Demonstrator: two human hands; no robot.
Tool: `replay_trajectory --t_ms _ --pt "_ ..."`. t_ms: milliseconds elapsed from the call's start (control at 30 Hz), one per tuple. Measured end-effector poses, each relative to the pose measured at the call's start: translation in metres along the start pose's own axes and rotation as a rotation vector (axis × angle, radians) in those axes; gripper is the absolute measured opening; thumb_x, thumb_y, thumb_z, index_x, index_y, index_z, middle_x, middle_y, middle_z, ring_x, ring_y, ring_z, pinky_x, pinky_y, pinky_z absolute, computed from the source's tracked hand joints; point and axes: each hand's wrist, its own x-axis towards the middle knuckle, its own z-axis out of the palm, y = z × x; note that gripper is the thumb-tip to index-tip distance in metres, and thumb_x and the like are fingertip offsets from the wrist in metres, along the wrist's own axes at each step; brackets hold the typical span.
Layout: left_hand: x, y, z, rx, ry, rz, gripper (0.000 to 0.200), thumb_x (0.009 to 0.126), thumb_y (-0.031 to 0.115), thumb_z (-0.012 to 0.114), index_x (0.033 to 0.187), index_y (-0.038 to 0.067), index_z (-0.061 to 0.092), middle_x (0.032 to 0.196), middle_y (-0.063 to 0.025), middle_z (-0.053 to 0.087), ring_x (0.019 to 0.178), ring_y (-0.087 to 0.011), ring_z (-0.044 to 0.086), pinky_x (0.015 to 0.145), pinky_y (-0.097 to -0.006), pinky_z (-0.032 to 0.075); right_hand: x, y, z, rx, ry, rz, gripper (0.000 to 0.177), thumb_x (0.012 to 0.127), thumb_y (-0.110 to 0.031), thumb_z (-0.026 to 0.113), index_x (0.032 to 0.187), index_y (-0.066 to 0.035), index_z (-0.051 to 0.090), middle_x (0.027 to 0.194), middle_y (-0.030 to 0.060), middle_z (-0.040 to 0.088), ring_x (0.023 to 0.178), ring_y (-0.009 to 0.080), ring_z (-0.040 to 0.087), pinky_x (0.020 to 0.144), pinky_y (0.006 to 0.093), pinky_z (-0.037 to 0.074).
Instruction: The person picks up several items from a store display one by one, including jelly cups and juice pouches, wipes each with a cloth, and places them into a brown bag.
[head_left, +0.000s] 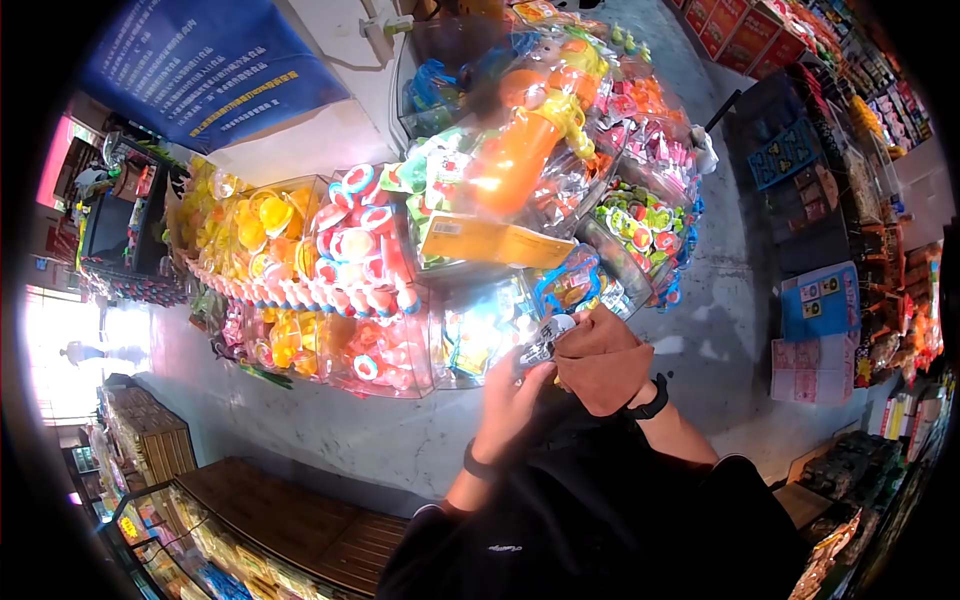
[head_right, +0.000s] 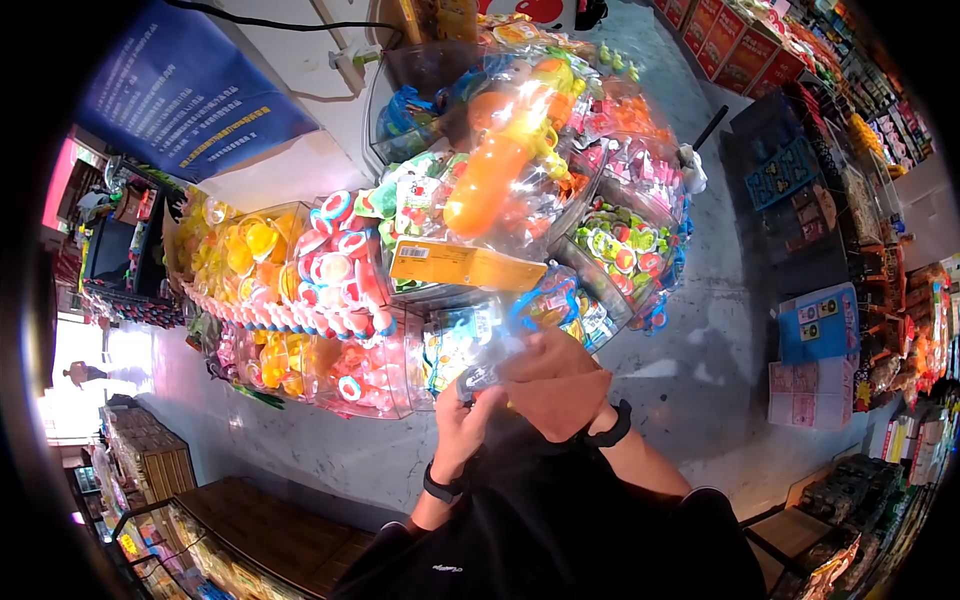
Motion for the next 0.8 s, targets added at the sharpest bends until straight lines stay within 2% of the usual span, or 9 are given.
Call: replay_trajectory --t_ms 100,167,333,367,433,533,633,700,800 --pt "-0.003 0.0 -0.003 0.026 0.105 0.035 0.01 0.083 0.004 0.065 0.089 -0.002 0.061 0.073 0.0012 0.057 0.065 -0.007 0.049 0.059 -0.0222 0.041 -0.005 -0.017 0.016 -0.04 0.187 -0.087 0.006 0.093 -0.011 0.049 0.092 -0.006 0.052 0.082 -0.0035 0.053 0.074 0.0068 0.051 0.067 0.0214 0.043" --pt "0.002 0.021 0.0 -0.056 0.163 0.059 0.009 0.082 0.003 0.065 0.088 -0.001 0.06 0.072 0.0011 0.056 0.064 -0.0073 0.048 0.059 -0.0226 0.04 -0.011 0.032 -0.002 -0.632 -0.019 -0.427 0.007 0.09 -0.011 0.052 0.095 -0.005 0.053 0.082 -0.0027 0.054 0.074 0.0087 0.053 0.069 0.0228 0.044" --pt "0.004 0.011 -0.017 -0.006 0.055 0.02 0.022 0.084 0.005 0.064 0.103 -0.004 0.059 0.087 -0.0042 0.062 0.078 -0.0117 0.058 0.065 -0.0247 0.048 -0.015 -0.017 0.006 -0.663 -0.173 -0.045 0.009 0.088 -0.009 0.053 0.096 -0.004 0.055 0.085 0.0016 0.058 0.078 0.0147 0.057 0.07 0.0276 0.047" --pt "0.005 0.007 -0.016 -0.099 0.115 -0.006 0.019 0.084 0.005 0.064 0.101 -0.003 0.06 0.085 -0.0017 0.062 0.074 -0.0095 0.055 0.064 -0.0232 0.045 -0.011 -0.035 0.0 -0.936 -0.275 -0.008 0.009 0.089 -0.009 0.052 0.095 -0.004 0.055 0.086 0.0028 0.059 0.078 0.016 0.058 0.071 0.0282 0.047" --pt "0.006 0.002 -0.018 -0.257 0.207 -0.076 0.016 0.085 0.007 0.064 0.099 -0.001 0.061 0.084 0.0007 0.061 0.072 -0.0074 0.053 0.065 -0.0218 0.042 -0.013 -0.038 -0.008 -0.685 -0.342 0.082 0.01 0.091 -0.011 0.049 0.095 -0.004 0.056 0.088 0.0051 0.06 0.08 0.0178 0.059 0.073 0.0292 0.048" --pt "0.021 -0.002 -0.026 -0.306 0.282 -0.11 0.016 0.088 0.007 0.061 0.101 -0.002 0.061 0.087 -0.0004 0.063 0.075 -0.0082 0.055 0.069 -0.0236 0.045 -0.019 -0.01 -0.024 0.301 -0.141 0.122 0.012 0.091 -0.012 0.048 0.093 -0.003 0.055 0.089 0.0065 0.061 0.082 0.0181 0.06 0.076 0.0282 0.048" --pt "0.034 -0.055 -0.043 0.003 0.166 -0.134 0.015 0.088 0.007 0.06 0.1 -0.002 0.062 0.083 0.0007 0.063 0.073 -0.0069 0.055 0.066 -0.0244 0.046 -0.022 0.024 -0.048 0.424 0.125 0.114 0.01 0.088 -0.01 0.052 0.092 -0.002 0.055 0.087 0.0049 0.06 0.082 0.0162 0.06 0.077 0.0246 0.046" --pt "0.036 -0.102 -0.045 0.281 0.156 -0.051 0.019 0.087 0.013 0.061 0.099 -0.002 0.061 0.075 -0.009 0.065 0.064 -0.0192 0.059 0.061 -0.031 0.047 -0.028 0.05 -0.067 0.891 0.308 0.274 0.014 0.091 -0.014 0.046 0.092 -0.002 0.054 0.088 0.0047 0.06 0.084 0.0161 0.06 0.077 0.0248 0.046" --pt "0.037 -0.128 -0.052 0.628 0.075 -0.135 0.032 0.083 0.034 0.06 0.087 0.002 0.059 0.074 -0.024 0.059 0.071 -0.042 0.058 0.062 -0.0465 0.044 -0.031 0.074 -0.092 0.968 0.181 0.395 0.019 0.093 -0.018 0.046 0.101 -0.002 0.054 0.095 0.0043 0.06 0.089 0.0155 0.058 0.081 0.0283 0.046"
